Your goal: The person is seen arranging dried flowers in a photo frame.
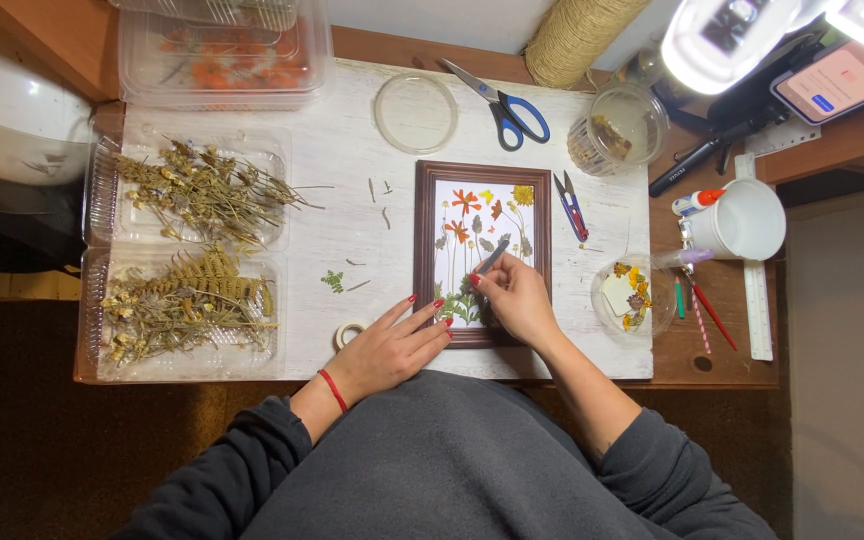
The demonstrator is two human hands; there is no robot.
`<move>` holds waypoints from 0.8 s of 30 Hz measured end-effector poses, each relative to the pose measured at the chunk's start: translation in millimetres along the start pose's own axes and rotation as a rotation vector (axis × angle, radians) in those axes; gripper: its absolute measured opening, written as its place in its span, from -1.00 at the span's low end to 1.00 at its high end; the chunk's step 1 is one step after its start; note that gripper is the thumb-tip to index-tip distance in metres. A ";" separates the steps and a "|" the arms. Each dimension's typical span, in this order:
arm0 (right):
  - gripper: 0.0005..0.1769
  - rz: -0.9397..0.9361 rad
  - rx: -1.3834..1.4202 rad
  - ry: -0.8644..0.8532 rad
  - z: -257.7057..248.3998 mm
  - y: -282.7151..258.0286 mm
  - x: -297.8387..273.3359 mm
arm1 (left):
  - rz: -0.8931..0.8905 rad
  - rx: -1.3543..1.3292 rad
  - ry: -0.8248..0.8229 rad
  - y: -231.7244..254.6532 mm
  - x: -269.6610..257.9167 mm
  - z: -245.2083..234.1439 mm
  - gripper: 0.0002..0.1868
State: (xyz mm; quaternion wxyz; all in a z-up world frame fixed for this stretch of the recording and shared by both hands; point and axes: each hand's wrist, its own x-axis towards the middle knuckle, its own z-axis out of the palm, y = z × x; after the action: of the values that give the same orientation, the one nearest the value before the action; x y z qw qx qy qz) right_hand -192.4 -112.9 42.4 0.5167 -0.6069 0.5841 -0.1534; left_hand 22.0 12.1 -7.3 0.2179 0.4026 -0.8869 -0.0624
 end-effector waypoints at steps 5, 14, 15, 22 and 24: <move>-0.89 -0.029 -0.055 0.015 1.3 2.0 -0.3 | -0.008 -0.003 0.001 0.4 -1.0 2.6 -0.66; -0.86 -0.098 0.011 0.068 -5.8 16.0 7.0 | -0.001 -0.001 0.013 0.6 0.3 -0.8 -0.66; -0.85 -0.097 0.081 0.078 -6.3 21.0 10.5 | 0.005 0.006 0.021 0.5 1.1 -4.2 -0.66; -0.86 -0.062 0.287 -0.046 12.7 6.2 28.5 | -0.136 -0.111 0.148 -7.8 -33.0 -9.1 -0.61; -0.86 -0.067 0.230 -0.099 27.2 -32.8 25.9 | -0.252 -0.083 0.149 -4.8 -51.8 -13.2 -0.60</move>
State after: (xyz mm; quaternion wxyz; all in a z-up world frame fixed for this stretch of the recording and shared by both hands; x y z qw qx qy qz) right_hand -145.9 -130.2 46.6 0.6056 -0.5695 0.5161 -0.2063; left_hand 61.1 48.1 -14.3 0.2898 0.5051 -0.8073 -0.0959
